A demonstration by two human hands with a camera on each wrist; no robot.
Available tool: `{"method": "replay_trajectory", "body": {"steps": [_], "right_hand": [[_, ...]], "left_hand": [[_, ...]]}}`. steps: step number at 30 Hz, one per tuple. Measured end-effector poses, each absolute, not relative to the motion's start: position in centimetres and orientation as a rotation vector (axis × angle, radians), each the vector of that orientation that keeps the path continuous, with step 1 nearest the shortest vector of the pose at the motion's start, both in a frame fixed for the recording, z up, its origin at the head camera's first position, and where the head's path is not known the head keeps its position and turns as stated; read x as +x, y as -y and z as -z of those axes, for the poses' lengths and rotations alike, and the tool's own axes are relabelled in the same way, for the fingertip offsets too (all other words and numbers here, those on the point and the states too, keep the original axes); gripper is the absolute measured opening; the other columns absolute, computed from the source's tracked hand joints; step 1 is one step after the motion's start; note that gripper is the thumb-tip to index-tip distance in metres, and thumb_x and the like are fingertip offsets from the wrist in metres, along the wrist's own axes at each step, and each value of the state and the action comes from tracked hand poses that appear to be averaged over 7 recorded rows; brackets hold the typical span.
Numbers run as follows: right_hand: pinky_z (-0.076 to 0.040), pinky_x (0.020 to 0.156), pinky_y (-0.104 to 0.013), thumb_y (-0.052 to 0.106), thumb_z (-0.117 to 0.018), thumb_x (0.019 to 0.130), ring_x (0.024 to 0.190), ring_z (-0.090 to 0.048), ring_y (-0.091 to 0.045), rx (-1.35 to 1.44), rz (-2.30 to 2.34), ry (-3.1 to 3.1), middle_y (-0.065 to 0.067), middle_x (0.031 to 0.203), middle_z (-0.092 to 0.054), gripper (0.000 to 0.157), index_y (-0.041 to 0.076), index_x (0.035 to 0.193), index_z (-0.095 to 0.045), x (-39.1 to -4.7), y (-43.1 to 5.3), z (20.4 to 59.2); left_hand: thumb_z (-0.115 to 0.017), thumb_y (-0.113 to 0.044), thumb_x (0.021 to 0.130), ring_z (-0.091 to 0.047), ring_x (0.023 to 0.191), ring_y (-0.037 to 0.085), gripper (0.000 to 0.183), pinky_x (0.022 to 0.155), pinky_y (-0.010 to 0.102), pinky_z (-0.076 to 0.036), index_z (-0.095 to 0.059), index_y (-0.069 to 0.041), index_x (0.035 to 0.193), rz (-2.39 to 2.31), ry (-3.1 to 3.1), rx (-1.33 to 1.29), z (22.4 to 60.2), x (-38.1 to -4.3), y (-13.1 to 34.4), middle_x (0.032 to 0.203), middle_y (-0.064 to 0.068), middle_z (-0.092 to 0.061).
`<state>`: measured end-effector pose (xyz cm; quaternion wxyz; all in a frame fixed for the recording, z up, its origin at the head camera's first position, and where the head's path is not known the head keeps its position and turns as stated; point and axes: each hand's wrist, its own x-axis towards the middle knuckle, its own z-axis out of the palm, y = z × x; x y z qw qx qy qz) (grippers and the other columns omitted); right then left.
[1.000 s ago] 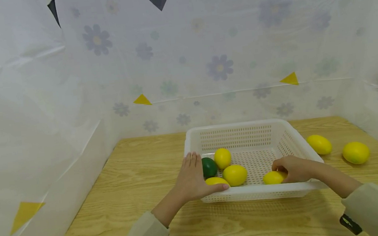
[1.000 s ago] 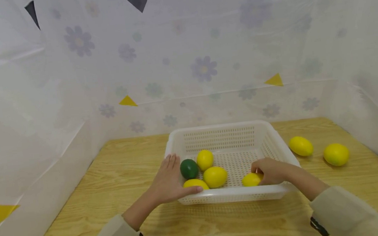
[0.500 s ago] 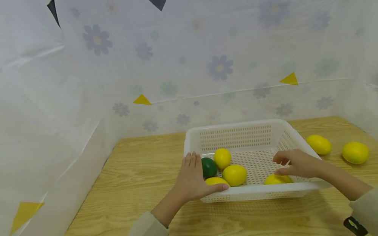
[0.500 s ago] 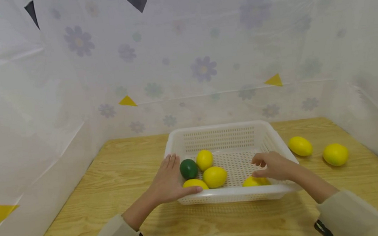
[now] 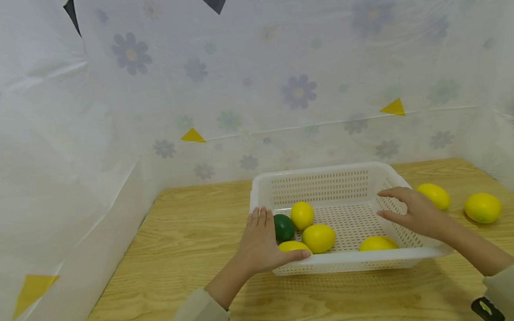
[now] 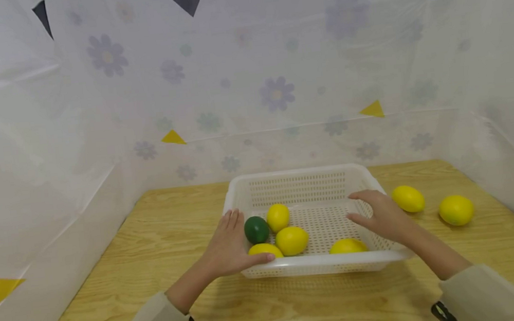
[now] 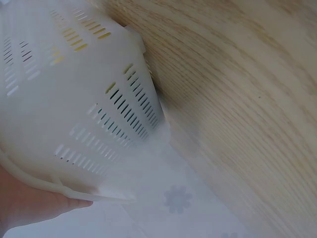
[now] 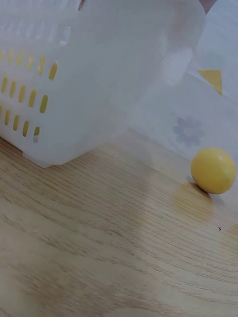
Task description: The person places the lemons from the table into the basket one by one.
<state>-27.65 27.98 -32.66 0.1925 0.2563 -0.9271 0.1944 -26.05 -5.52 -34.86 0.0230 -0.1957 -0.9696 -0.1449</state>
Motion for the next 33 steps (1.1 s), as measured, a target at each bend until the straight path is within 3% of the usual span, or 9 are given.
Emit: {"method": "replay_trajectory", "body": {"steps": [15,23,33], "right_hand": [[-0.036,0.08,-0.063,0.017,-0.063,0.084,0.108,-0.042,-0.052,0.568,-0.666,2.503,-0.035,0.121,-0.047,0.048,-0.011,0.12,-0.048,-28.4,-30.8,32.8],[-0.039,0.076,-0.063,0.023,-0.056,0.089,0.099,-0.045,-0.052,0.398,-0.647,2.512,-0.039,0.119,-0.045,0.05,-0.012,0.124,-0.044,-29.1,-33.1,33.3],[-0.036,0.077,-0.067,0.022,-0.049,0.092,0.102,-0.041,-0.058,0.305,-0.696,2.512,-0.042,0.121,-0.041,0.05,-0.014,0.126,-0.04,-29.7,-35.2,33.9]], "left_hand": [[-0.044,-0.079,0.07,-0.005,0.14,0.031,0.114,0.115,0.043,-0.009,-0.012,0.002,0.143,0.448,3.006,-0.601,34.8,-26.0,5.5,0.15,0.021,-0.009],[-0.044,-0.079,0.07,-0.006,0.14,0.032,0.114,0.115,0.043,-0.009,-0.013,0.002,0.143,0.426,3.006,-0.601,34.7,-26.0,5.5,0.15,0.021,-0.01],[-0.044,-0.078,0.07,-0.006,0.14,0.032,0.113,0.115,0.043,-0.009,-0.013,0.002,0.143,0.436,3.003,-0.605,34.8,-26.1,5.5,0.15,0.022,-0.01]]}}
